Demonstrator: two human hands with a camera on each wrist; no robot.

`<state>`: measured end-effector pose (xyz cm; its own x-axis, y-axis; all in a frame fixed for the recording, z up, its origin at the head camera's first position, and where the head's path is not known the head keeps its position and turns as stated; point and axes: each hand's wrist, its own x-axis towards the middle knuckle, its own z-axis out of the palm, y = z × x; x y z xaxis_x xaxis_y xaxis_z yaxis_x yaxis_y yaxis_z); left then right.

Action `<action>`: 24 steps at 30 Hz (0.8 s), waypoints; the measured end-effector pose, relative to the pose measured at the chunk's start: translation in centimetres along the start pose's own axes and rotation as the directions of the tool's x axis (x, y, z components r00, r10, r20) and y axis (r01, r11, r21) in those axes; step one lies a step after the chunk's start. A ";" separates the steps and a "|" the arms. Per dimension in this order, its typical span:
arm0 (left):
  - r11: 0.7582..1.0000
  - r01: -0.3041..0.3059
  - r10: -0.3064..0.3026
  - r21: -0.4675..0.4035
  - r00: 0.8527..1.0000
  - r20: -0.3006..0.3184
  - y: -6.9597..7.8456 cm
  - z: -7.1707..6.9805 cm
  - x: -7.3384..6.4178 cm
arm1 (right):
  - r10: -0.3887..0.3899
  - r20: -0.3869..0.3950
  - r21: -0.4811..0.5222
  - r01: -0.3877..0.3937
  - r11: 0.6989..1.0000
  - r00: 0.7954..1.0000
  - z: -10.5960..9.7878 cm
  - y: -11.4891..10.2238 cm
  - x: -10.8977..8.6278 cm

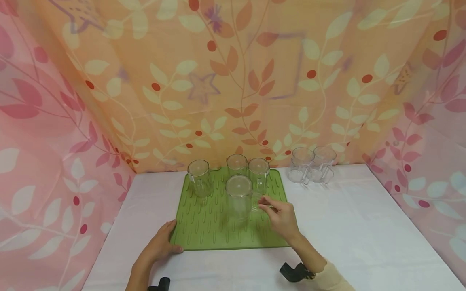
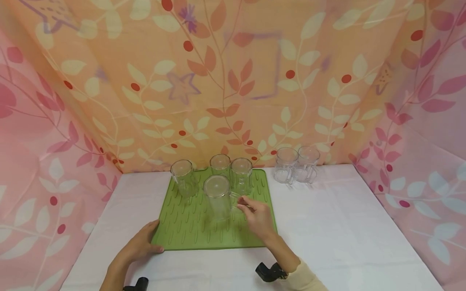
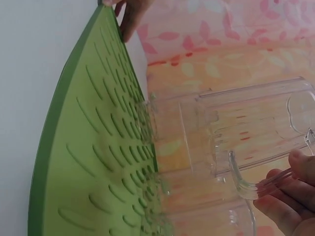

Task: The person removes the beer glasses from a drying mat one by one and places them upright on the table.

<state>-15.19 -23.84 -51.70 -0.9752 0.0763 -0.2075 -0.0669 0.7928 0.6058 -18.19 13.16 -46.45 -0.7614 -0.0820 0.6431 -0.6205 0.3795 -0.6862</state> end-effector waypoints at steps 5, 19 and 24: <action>1.000 0.004 -0.004 0.003 1.000 0.003 0.1 -0.1 0.0 | 0.016 -0.021 -0.016 -0.017 1.000 1.000 -1.3 0.2 -0.2; 1.000 0.003 -0.003 -0.009 1.000 0.005 -0.3 0.1 0.1 | 0.034 -0.065 -0.054 -0.037 0.998 0.997 -2.5 0.9 -1.0; 1.000 -0.004 0.004 -0.007 1.000 0.005 -0.3 0.1 0.2 | 0.037 -0.067 -0.055 -0.040 0.998 0.997 -2.5 1.0 -1.2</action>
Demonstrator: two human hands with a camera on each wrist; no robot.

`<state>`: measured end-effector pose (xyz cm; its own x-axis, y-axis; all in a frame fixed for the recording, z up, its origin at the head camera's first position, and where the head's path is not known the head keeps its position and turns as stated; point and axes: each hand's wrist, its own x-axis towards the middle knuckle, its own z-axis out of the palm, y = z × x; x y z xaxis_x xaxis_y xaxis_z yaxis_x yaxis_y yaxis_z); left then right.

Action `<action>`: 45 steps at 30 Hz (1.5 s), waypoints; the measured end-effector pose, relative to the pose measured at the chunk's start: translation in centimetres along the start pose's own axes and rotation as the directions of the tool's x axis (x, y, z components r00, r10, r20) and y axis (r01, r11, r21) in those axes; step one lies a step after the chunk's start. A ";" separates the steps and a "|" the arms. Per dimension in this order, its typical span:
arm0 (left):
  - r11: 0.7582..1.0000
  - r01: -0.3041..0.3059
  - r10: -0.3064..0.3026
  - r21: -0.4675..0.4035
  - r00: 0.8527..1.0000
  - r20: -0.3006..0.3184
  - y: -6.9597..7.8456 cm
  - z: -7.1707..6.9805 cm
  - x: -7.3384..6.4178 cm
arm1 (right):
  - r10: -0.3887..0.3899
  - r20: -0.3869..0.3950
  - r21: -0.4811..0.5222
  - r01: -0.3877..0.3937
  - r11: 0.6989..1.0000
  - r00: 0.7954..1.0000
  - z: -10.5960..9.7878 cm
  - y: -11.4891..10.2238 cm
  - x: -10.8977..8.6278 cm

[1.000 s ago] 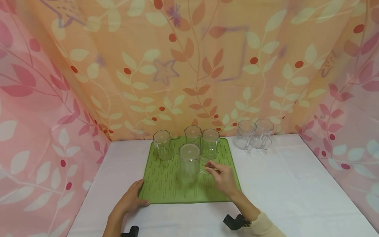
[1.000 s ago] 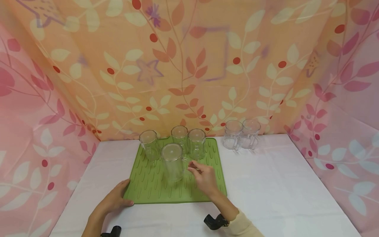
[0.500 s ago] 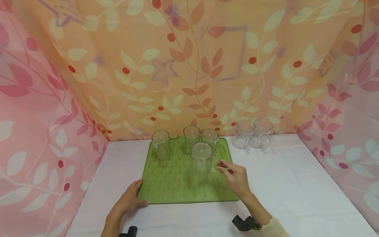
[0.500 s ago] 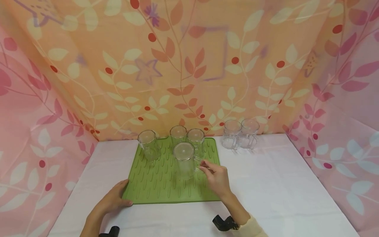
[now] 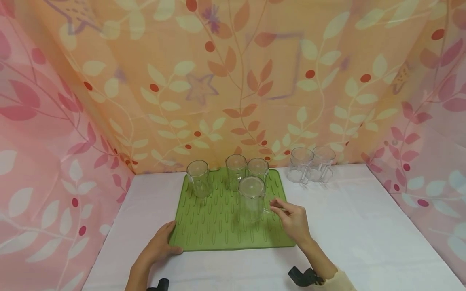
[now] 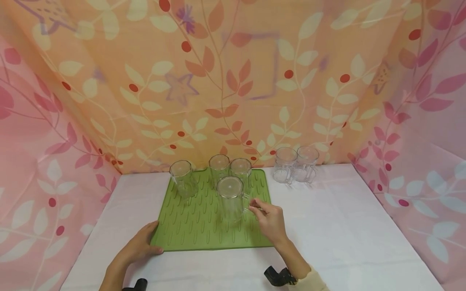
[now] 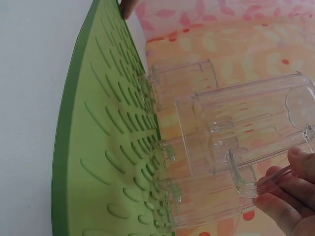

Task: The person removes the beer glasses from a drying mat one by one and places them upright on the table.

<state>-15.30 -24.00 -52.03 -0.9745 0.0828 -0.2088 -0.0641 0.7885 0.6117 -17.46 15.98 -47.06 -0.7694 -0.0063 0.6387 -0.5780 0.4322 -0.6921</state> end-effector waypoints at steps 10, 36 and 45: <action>1.000 0.004 -0.004 0.018 1.000 0.006 0.0 0.0 0.0 | 0.006 0.007 -0.019 -0.006 1.000 1.000 0.0 0.3 -0.1; 0.998 -0.025 0.024 0.059 1.000 0.010 -0.4 -0.3 -0.2 | -0.031 -0.004 -0.002 0.031 1.000 1.000 -0.1 -0.2 0.4; 0.998 -0.025 0.026 0.063 1.000 -0.006 -0.2 -0.4 -0.3 | -0.102 -0.003 -0.046 0.102 0.994 0.995 -0.5 0.0 1.1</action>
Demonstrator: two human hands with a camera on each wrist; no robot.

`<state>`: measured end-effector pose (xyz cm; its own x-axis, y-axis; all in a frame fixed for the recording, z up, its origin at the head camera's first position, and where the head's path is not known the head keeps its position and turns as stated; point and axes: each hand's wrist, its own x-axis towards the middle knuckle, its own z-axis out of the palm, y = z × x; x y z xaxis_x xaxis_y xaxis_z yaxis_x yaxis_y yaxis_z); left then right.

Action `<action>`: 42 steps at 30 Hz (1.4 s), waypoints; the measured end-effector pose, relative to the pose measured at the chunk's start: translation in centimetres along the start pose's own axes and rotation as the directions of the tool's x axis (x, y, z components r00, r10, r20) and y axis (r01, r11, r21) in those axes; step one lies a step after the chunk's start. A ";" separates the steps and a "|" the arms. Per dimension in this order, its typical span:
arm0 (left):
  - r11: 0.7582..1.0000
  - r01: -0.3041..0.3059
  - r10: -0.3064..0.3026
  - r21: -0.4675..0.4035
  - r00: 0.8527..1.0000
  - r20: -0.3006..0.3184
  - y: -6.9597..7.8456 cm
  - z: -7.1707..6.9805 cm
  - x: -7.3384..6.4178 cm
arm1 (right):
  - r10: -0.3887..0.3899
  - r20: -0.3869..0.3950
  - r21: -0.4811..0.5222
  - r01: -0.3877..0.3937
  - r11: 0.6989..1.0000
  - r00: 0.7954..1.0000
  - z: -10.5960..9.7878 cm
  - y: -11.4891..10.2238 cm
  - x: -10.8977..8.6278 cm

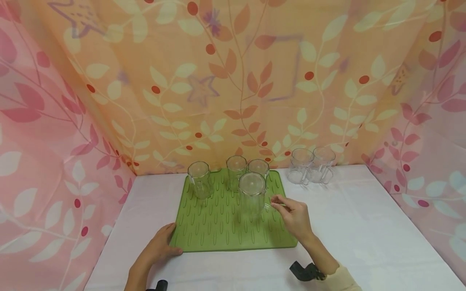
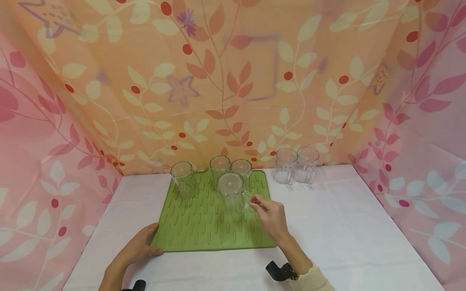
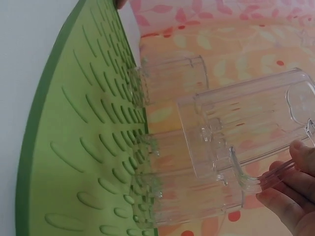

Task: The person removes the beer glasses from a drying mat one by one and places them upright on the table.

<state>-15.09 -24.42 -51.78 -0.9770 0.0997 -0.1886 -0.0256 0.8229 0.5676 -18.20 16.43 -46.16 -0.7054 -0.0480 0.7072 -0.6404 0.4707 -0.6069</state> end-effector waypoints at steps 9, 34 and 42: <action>1.000 -0.004 0.003 -0.015 0.999 -0.038 0.8 -0.6 0.0 | -0.054 -0.005 -0.013 0.054 0.998 0.999 -1.2 -0.3 1.2; 0.921 -0.154 0.140 -0.358 0.988 -0.067 7.8 -1.6 1.4 | -0.325 0.030 -0.092 0.326 0.941 0.945 -1.1 -1.8 4.0; 0.891 -0.160 0.154 -0.425 0.987 -0.048 10.0 -1.8 1.6 | -0.381 0.058 -0.115 0.385 0.916 0.923 -1.0 -1.8 4.2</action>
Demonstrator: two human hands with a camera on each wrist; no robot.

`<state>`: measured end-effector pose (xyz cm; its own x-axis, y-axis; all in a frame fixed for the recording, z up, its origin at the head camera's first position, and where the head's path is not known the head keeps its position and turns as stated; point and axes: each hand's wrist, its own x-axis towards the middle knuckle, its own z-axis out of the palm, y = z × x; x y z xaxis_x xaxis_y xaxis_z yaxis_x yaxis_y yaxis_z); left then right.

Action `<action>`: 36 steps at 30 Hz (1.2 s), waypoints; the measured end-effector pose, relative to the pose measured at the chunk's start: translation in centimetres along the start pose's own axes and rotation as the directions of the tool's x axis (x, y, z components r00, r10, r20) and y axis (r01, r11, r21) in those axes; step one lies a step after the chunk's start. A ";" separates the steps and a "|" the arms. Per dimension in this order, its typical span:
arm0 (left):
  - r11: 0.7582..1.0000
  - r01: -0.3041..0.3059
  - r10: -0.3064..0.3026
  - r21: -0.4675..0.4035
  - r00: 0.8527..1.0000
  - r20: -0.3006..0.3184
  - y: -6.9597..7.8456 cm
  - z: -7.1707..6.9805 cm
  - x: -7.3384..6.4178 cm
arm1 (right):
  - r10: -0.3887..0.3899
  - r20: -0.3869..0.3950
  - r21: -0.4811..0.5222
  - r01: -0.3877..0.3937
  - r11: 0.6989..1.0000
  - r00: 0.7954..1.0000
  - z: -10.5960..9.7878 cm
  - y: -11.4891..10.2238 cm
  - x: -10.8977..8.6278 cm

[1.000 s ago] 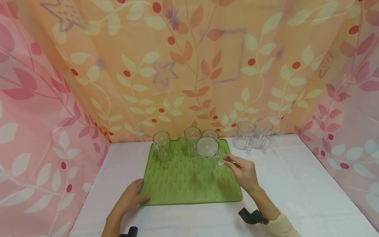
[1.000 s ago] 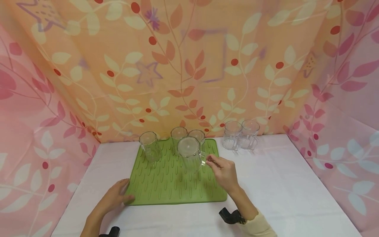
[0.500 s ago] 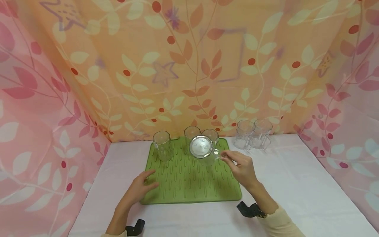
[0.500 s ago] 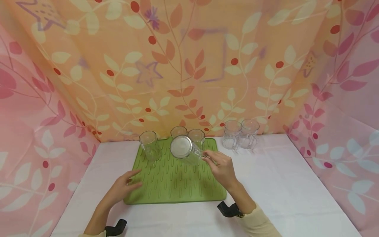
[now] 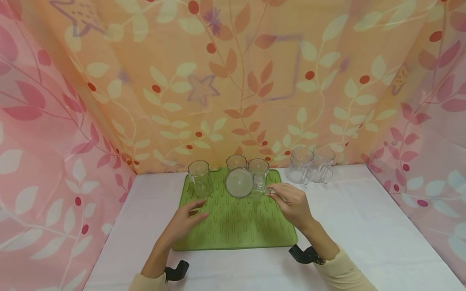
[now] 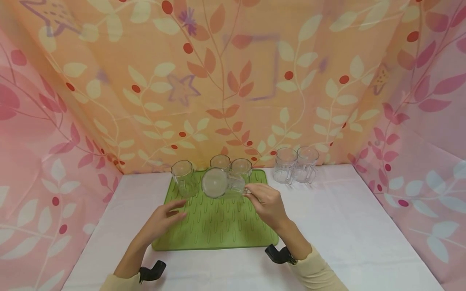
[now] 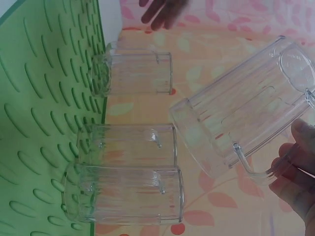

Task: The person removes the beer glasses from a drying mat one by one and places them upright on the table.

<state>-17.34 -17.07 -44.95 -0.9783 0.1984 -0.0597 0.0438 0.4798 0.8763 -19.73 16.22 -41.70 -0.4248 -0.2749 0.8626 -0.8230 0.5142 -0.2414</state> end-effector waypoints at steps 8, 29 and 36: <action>0.997 -0.048 0.048 -0.052 0.999 -0.002 1.7 0.3 1.0 | -0.102 -0.019 -0.015 0.101 0.995 0.995 0.1 -0.4 0.5; 0.956 -0.044 0.097 -0.291 0.980 0.172 5.1 -0.9 3.9 | -0.448 -0.151 -0.113 0.435 0.893 0.881 1.0 -1.1 1.2; 0.954 -0.029 0.114 -0.300 0.956 0.271 5.9 -1.4 4.6 | -0.542 -0.126 -0.188 0.517 0.835 0.831 1.3 -1.6 1.3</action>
<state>-21.83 -14.59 -39.40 -0.8755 0.4755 -0.0866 0.0091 0.1954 0.9807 -19.47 13.94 -40.76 0.1411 -0.4048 0.9034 -0.8361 0.4399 0.3277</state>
